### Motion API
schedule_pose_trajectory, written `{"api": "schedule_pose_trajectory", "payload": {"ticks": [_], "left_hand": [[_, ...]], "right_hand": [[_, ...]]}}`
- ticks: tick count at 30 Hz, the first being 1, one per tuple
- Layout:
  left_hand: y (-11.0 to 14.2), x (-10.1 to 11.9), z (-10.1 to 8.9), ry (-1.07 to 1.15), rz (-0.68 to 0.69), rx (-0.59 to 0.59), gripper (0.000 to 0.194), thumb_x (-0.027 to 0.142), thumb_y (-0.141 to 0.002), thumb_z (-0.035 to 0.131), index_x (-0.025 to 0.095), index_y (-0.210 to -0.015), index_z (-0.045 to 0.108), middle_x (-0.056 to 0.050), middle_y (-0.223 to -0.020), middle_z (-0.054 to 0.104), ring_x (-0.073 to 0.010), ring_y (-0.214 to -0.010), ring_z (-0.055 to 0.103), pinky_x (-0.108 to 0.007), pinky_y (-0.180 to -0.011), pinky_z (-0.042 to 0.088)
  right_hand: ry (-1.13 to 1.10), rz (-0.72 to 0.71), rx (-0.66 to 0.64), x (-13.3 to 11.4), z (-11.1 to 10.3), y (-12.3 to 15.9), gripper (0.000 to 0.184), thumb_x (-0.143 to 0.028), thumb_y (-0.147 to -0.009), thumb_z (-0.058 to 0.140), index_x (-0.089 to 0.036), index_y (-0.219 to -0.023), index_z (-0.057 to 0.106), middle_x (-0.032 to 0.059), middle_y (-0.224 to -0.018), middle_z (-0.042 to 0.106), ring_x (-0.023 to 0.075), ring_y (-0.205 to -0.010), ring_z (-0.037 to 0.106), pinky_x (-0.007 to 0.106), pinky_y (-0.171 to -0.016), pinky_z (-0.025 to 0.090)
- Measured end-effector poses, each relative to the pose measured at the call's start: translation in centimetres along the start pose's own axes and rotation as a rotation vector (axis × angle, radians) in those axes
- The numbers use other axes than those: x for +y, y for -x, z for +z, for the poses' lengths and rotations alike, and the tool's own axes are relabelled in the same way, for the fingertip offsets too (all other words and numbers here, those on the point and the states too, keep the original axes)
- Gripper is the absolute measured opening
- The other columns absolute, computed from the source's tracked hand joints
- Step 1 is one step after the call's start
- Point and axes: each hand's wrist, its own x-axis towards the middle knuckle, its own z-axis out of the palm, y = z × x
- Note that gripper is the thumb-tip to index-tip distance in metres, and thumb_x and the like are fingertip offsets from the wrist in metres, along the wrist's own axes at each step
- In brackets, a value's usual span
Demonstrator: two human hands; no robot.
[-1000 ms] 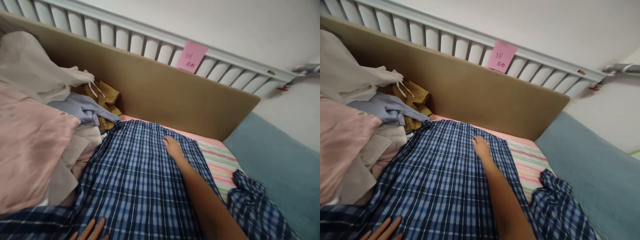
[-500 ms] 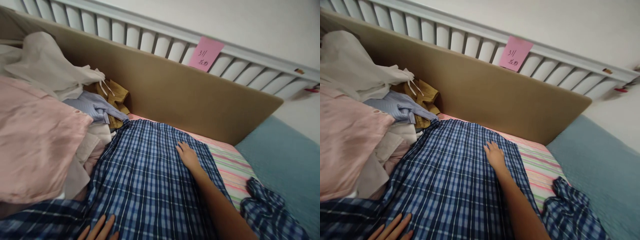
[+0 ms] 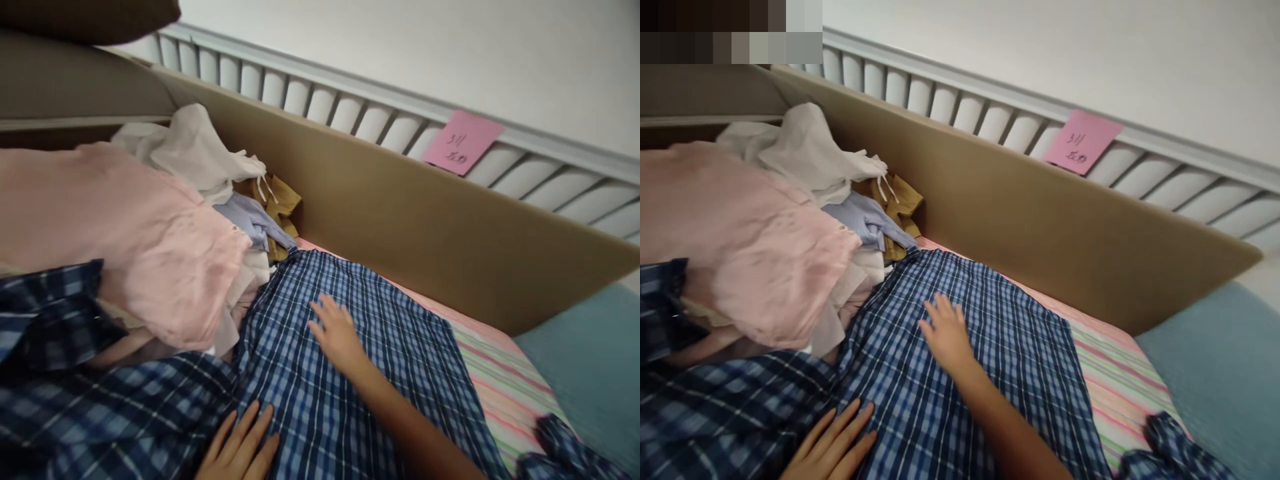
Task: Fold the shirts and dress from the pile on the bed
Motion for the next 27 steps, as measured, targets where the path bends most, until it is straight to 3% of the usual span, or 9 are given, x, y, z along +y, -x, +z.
{"api": "schedule_pose_trajectory", "payload": {"ticks": [2,4,9,12,15,20,23,27], "left_hand": [[0.0,0.3,-0.3,-0.016,-0.016,0.016,0.031,0.043,-0.091,0.045,0.029,-0.110,0.065,0.002,-0.114,0.066,-0.0156,-0.108,0.055,-0.027,-0.107,0.027],[0.3,0.7,-0.4,-0.019,-0.048,0.034,0.032,0.046,-0.091,0.045,0.029,-0.109,0.065,0.002,-0.114,0.066,-0.0167,-0.108,0.056,-0.030,-0.110,0.023],[1.9,1.6,0.2,-0.028,-0.084,-0.010,0.038,0.048,-0.090,0.046,0.030,-0.122,0.057,0.000,-0.124,0.061,-0.0204,-0.111,0.055,-0.036,-0.110,0.022],[2.7,2.2,0.6,0.015,-0.095,-0.053,0.041,0.043,-0.089,0.048,0.027,-0.126,0.054,-0.004,-0.129,0.057,-0.0242,-0.113,0.054,-0.040,-0.108,0.025],[2.8,2.7,0.5,0.153,-0.150,-0.164,0.047,0.037,-0.084,0.053,0.025,-0.129,0.052,-0.009,-0.135,0.051,-0.0302,-0.119,0.051,-0.047,-0.106,0.027],[2.0,3.5,-1.4,0.440,-0.318,-0.440,0.067,0.025,-0.077,0.057,0.033,-0.140,0.036,-0.008,-0.148,0.032,-0.0370,-0.133,0.032,-0.061,-0.105,0.027],[1.7,3.9,-2.8,0.535,-0.356,-0.523,0.072,0.026,-0.076,0.060,0.039,-0.141,0.030,-0.006,-0.150,0.024,-0.0390,-0.136,0.023,-0.068,-0.104,0.019],[1.8,4.1,-3.9,0.535,-0.368,-0.597,0.062,0.031,-0.078,0.060,0.037,-0.137,0.040,-0.006,-0.150,0.023,-0.0386,-0.138,0.016,-0.068,-0.106,0.011]], "right_hand": [[-0.047,-0.127,-0.057,-4.5,1.4,-1.7,0.054,-0.053,-0.091,0.031,-0.028,-0.137,0.041,0.0071,-0.149,0.031,0.0249,-0.138,0.024,0.052,-0.111,0.019],[-0.041,-0.127,-0.086,-6.8,2.6,-4.2,0.055,-0.053,-0.091,0.030,-0.024,-0.137,0.041,0.0095,-0.149,0.031,0.0261,-0.139,0.023,0.052,-0.110,0.019],[0.021,0.058,-0.084,-7.8,3.8,-10.8,0.053,-0.044,-0.092,0.032,-0.016,-0.137,0.040,0.0127,-0.149,0.030,0.0294,-0.139,0.020,0.055,-0.109,0.018],[0.018,0.081,-0.110,-8.6,2.6,-10.4,0.053,-0.044,-0.092,0.034,-0.017,-0.137,0.040,0.0142,-0.149,0.029,0.0296,-0.138,0.022,0.055,-0.109,0.020],[-0.041,0.068,-0.065,-9.9,0.6,-5.2,0.054,-0.048,-0.092,0.031,-0.021,-0.139,0.038,0.0137,-0.151,0.023,0.0271,-0.139,0.021,0.052,-0.110,0.021],[-0.084,0.111,-0.071,-10.3,-1.1,8.4,0.055,-0.049,-0.092,0.029,-0.026,-0.142,0.032,0.0073,-0.153,0.018,0.0241,-0.141,0.016,0.051,-0.112,0.020],[-0.004,0.188,-0.084,-8.0,-0.8,15.4,0.053,-0.047,-0.092,0.031,-0.027,-0.141,0.032,0.0065,-0.152,0.021,0.0250,-0.140,0.018,0.052,-0.111,0.022],[0.174,0.429,-0.114,-2.0,-1.7,21.7,0.049,-0.040,-0.092,0.033,-0.024,-0.138,0.040,0.0096,-0.150,0.028,0.0268,-0.139,0.023,0.054,-0.108,0.027]]}}
